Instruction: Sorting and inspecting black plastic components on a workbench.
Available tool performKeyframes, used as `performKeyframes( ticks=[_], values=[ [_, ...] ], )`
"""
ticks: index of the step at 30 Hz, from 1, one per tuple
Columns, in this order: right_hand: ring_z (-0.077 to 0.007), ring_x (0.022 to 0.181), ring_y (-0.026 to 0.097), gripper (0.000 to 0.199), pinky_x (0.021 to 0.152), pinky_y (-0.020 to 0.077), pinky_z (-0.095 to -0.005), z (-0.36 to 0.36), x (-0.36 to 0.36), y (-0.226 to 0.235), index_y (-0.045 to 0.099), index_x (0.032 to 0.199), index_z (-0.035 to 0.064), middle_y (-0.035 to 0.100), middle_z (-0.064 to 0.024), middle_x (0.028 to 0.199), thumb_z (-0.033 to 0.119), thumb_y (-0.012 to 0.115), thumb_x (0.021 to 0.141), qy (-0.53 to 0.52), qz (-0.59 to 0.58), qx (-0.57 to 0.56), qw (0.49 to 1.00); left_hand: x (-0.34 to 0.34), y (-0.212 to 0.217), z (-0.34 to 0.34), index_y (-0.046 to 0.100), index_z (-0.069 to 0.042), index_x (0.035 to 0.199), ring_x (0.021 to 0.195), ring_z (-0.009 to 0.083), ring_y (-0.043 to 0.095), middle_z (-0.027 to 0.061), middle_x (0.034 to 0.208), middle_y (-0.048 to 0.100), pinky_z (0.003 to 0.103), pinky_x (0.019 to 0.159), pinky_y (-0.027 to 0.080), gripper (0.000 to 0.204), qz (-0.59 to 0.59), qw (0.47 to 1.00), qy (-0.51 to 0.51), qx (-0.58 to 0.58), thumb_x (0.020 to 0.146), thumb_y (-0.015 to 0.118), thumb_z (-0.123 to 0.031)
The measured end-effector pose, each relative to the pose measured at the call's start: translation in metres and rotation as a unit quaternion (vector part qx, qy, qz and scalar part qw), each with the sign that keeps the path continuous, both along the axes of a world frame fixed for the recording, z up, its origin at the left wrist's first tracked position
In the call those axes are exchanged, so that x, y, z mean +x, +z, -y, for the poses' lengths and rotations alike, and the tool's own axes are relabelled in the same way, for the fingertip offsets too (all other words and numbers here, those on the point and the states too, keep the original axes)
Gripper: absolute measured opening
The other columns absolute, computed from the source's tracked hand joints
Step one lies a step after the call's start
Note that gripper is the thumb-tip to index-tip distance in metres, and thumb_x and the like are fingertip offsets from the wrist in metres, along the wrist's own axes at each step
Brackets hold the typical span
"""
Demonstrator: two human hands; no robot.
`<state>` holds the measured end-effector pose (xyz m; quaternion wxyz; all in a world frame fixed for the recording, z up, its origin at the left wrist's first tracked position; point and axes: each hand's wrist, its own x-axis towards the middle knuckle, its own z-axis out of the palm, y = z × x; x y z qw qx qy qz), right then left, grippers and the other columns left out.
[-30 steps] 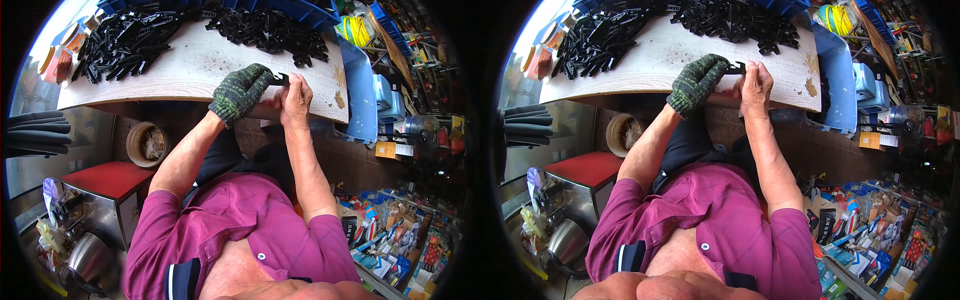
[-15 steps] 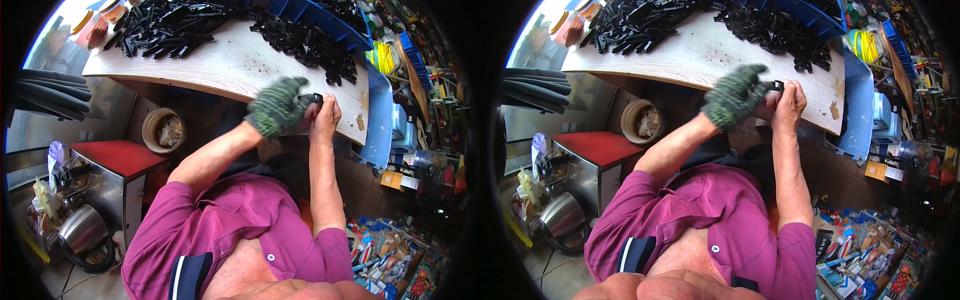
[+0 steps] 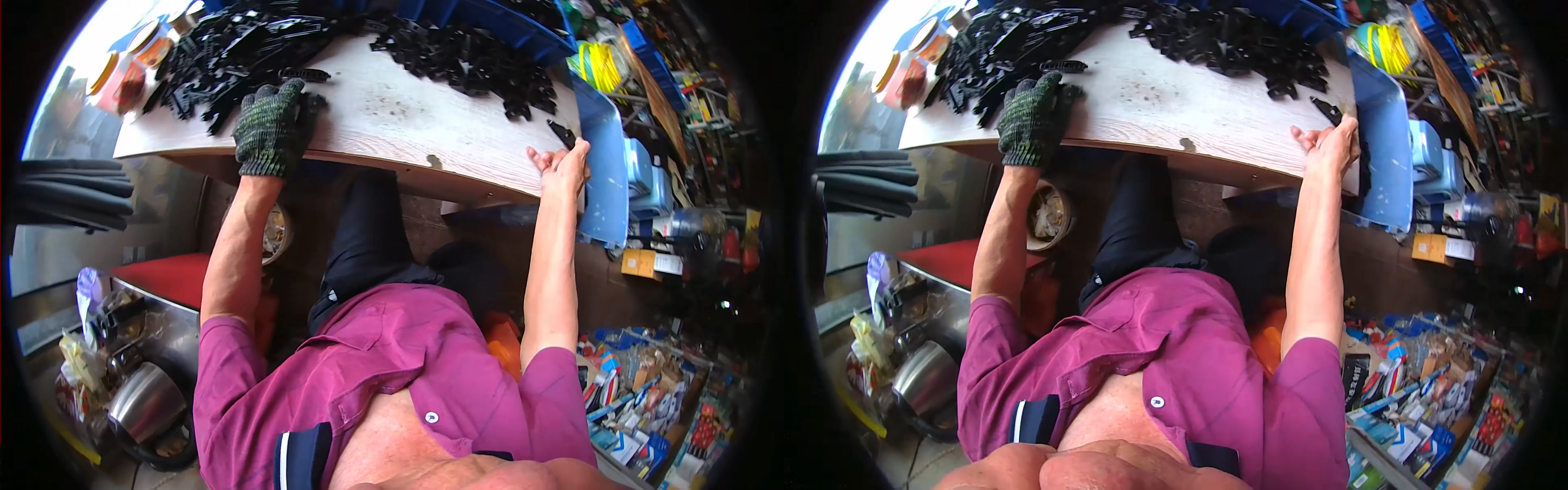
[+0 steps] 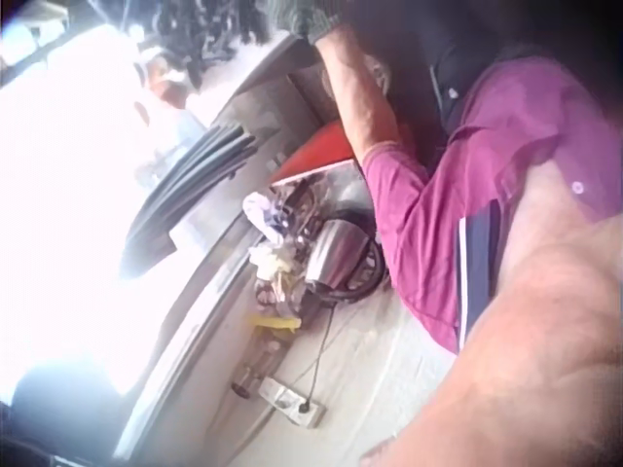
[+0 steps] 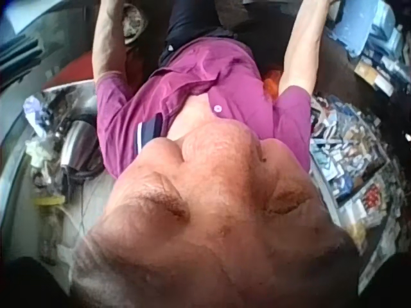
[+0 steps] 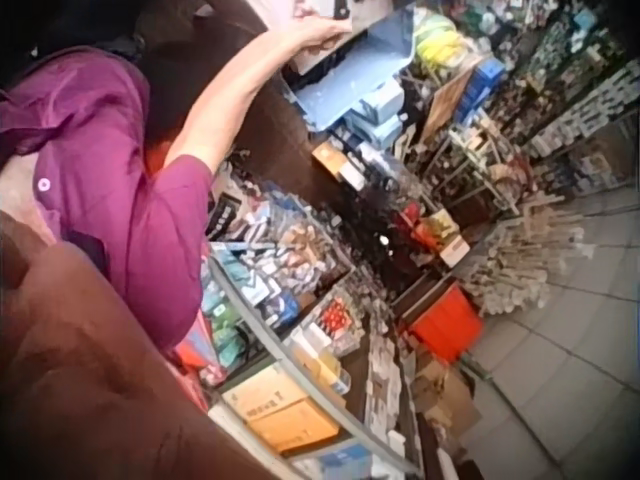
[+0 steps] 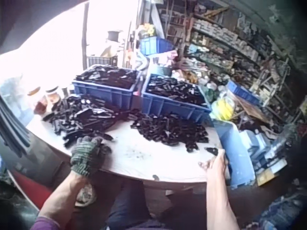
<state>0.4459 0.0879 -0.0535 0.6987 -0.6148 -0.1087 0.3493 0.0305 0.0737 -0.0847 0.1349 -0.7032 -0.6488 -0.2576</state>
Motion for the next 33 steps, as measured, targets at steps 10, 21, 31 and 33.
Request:
performKeyframes(
  ticks=[10, 21, 31, 33],
  values=[
    [-0.0180, 0.039, 0.047, 0.035, 0.051, 0.0592, -0.0439, -0.005, 0.043, -0.010, 0.060, 0.103, 0.0009, 0.042, -0.0045, 0.050, 0.022, 0.080, 0.081, 0.081, 0.110, -0.044, 0.990, 0.064, -0.003, -0.018, 0.068, -0.016, 0.111, 0.091, 0.0363, 0.063, 0.0131, 0.099, 0.068, 0.049, 0.077, 0.051, 0.022, 0.063, 0.989, -0.134, -0.020, 0.095, 0.061, -0.030],
    [-0.0104, 0.049, 0.050, 0.040, 0.040, 0.0477, -0.0262, -0.039, 0.012, -0.007, 0.069, 0.109, 0.0052, 0.066, -0.0067, 0.085, 0.028, 0.080, 0.079, 0.274, 0.420, -0.184, 0.845, 0.087, 0.000, -0.013, 0.069, -0.012, 0.112, 0.097, 0.0352, 0.065, 0.0124, 0.104, 0.071, 0.046, 0.082, 0.053, 0.031, 0.082, 0.984, -0.159, 0.005, 0.093, 0.066, -0.035],
    [-0.0143, 0.057, 0.060, 0.026, 0.040, 0.0480, -0.0263, -0.036, 0.008, -0.009, 0.073, 0.096, 0.0054, 0.067, -0.0056, 0.079, 0.027, 0.074, 0.082, 0.235, 0.460, -0.208, 0.831, 0.088, -0.001, 0.002, 0.070, -0.007, 0.105, 0.096, 0.0355, 0.065, 0.0147, 0.103, 0.071, 0.045, 0.084, 0.052, 0.023, 0.159, 0.965, -0.182, 0.106, 0.084, 0.074, -0.016],
    [-0.0152, 0.058, 0.062, 0.025, 0.041, 0.0498, -0.0269, -0.038, 0.008, -0.009, 0.073, 0.095, 0.0046, 0.066, -0.0061, 0.076, 0.026, 0.073, 0.082, 0.235, 0.462, -0.225, 0.825, 0.088, -0.005, 0.003, 0.069, -0.006, 0.100, 0.091, 0.0333, 0.066, 0.0127, 0.096, 0.071, 0.044, 0.084, 0.050, 0.018, 0.188, 0.949, -0.180, 0.180, 0.085, 0.073, -0.015]
  ],
)
